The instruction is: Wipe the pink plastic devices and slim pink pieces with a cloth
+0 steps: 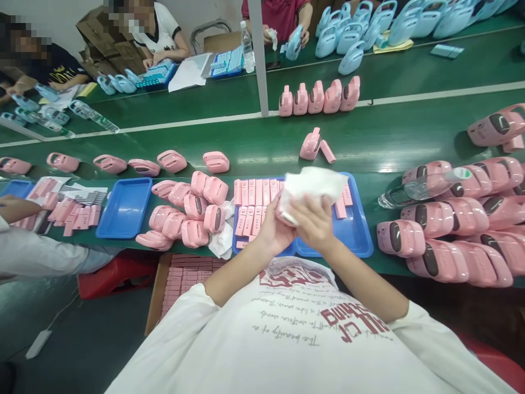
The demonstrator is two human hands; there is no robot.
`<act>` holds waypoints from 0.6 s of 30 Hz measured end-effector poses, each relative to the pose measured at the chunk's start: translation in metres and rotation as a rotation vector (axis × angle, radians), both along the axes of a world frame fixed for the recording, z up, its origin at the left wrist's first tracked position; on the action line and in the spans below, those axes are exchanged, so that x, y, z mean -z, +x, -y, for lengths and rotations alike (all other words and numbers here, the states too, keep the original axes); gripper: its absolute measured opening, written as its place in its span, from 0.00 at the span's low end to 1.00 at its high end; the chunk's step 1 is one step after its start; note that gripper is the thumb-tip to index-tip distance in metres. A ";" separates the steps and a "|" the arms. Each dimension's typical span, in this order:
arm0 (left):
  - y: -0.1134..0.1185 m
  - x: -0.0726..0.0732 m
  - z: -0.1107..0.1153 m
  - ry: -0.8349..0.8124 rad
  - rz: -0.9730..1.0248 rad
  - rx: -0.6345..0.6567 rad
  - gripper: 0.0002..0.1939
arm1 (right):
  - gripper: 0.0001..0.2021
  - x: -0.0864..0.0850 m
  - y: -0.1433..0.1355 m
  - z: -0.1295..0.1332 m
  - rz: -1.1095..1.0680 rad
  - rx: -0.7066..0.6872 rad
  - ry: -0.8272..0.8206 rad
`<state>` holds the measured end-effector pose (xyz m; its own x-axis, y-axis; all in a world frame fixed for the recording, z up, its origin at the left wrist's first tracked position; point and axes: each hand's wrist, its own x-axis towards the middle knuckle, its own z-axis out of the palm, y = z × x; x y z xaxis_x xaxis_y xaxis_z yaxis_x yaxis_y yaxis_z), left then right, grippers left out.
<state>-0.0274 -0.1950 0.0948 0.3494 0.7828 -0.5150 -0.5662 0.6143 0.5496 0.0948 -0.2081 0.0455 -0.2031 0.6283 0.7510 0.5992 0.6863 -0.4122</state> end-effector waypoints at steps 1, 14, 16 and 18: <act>-0.001 0.000 0.000 -0.052 0.036 -0.007 0.24 | 0.15 -0.002 0.003 -0.002 -0.118 0.050 -0.033; -0.018 0.024 -0.002 0.638 -0.317 0.443 0.42 | 0.22 -0.024 0.083 -0.019 -0.650 -0.004 -1.067; -0.020 0.029 -0.006 0.768 -0.433 0.599 0.48 | 0.18 -0.034 0.089 -0.012 -0.393 -0.039 -1.145; -0.020 0.039 -0.010 0.782 -0.578 0.681 0.49 | 0.16 -0.038 0.097 -0.009 -0.253 0.017 -1.190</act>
<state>-0.0471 -0.1847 0.0556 0.6882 0.6980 -0.1978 0.2021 0.0773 0.9763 0.1916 -0.1994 0.0833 -0.1195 0.9528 -0.2790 0.4159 -0.2071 -0.8855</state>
